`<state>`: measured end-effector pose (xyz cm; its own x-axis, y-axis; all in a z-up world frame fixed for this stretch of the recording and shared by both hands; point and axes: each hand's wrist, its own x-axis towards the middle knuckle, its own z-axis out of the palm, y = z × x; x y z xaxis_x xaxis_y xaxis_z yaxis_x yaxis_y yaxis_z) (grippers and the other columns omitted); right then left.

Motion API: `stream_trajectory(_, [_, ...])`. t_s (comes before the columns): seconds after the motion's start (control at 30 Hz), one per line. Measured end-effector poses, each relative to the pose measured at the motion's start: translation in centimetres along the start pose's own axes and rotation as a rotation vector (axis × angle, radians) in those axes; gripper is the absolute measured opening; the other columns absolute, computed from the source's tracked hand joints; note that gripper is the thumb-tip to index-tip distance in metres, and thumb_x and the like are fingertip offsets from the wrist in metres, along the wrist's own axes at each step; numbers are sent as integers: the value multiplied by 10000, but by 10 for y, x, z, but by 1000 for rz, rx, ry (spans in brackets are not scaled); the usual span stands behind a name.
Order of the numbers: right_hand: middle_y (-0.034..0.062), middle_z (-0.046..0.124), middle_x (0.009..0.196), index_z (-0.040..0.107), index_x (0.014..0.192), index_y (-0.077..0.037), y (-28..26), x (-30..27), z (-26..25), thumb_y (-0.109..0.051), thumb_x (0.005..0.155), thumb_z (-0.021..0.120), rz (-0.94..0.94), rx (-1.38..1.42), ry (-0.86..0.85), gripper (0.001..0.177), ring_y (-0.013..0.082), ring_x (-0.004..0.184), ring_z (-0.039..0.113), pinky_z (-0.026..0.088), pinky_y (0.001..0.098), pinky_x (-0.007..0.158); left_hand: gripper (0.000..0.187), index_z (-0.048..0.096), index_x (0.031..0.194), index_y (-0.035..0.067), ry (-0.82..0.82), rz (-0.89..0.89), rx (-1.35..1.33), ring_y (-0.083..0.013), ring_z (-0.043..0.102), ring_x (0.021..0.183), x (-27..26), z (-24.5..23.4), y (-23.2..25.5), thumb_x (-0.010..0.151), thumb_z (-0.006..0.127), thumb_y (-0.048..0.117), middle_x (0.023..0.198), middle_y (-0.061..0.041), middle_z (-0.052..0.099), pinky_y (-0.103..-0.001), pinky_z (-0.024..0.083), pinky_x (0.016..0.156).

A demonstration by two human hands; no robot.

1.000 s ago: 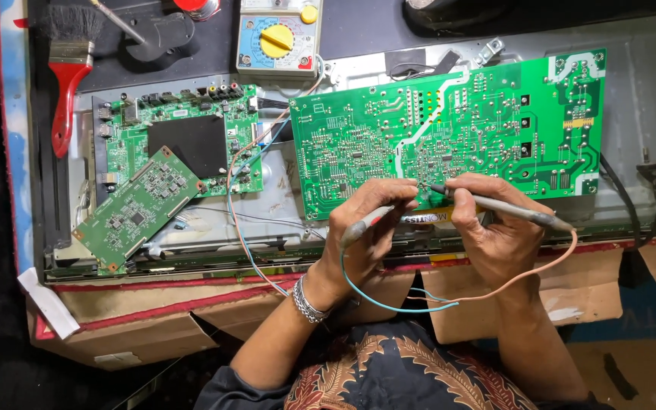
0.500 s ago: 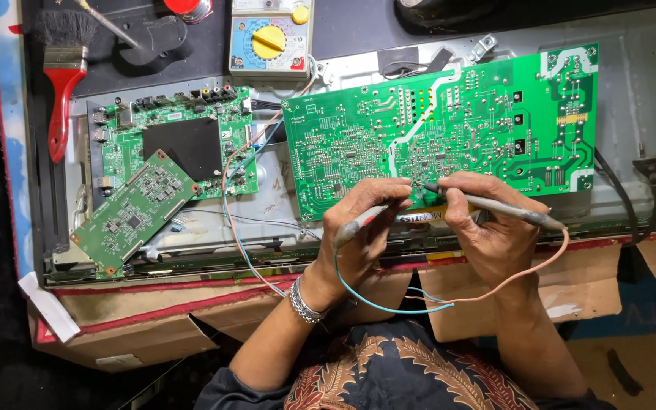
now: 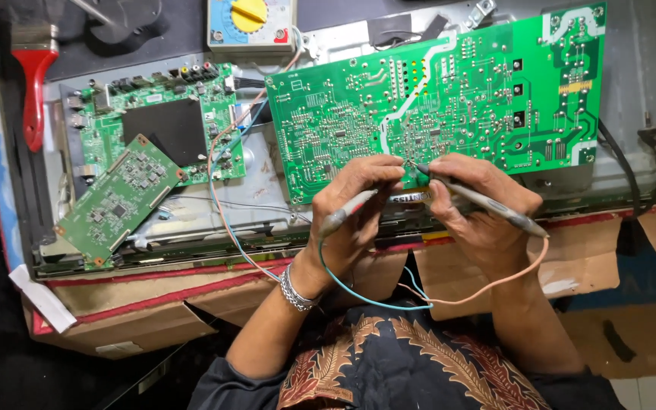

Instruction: The person uses a multimeter to test points on a green circuit board, then flips the board to inspect the other side. They continue testing various components on the board while holding it in their hands.

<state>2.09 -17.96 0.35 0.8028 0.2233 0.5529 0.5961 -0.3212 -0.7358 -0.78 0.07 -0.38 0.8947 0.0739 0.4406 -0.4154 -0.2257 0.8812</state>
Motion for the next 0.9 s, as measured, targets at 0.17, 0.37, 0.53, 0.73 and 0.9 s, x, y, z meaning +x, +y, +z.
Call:
stream_trajectory(0.17, [222,747,946,751,1002,90,0,-8,-1,58,928,794,47,42,4,91,344,875,757,578,380,800,93,720,1067,62,-6,-48,-11,-289,744,1019,-1,-3,3,988,675,40,1070,-110,737,-370,596,912])
stream_trajectory(0.37, [229,743,928,748,994,110,3,-7,1,65,919,805,48,57,17,105,331,804,745,573,354,756,79,726,1045,58,2,-41,-15,-277,757,1003,1,-3,-2,982,683,36,1047,-110,749,-352,604,896])
stream_trajectory(0.53, [228,746,938,746,1002,110,6,-9,1,52,926,804,61,59,16,112,330,820,749,571,357,750,75,725,1035,67,-8,-42,-26,-276,760,997,3,-4,-2,984,680,35,1043,-105,753,-356,608,887])
stream_trajectory(0.73, [225,745,938,745,1005,104,7,-10,0,45,942,787,51,35,9,96,338,811,745,571,365,746,76,715,1045,66,-13,-30,-1,-292,759,1001,5,-6,2,998,662,38,1040,-110,750,-375,601,896])
stream_trajectory(0.9, [211,750,941,751,1010,87,9,-10,0,18,949,798,36,20,9,103,330,825,753,572,361,746,66,708,1041,57,-8,-14,14,-302,759,995,6,-7,2,1002,657,42,1030,-113,751,-377,596,896])
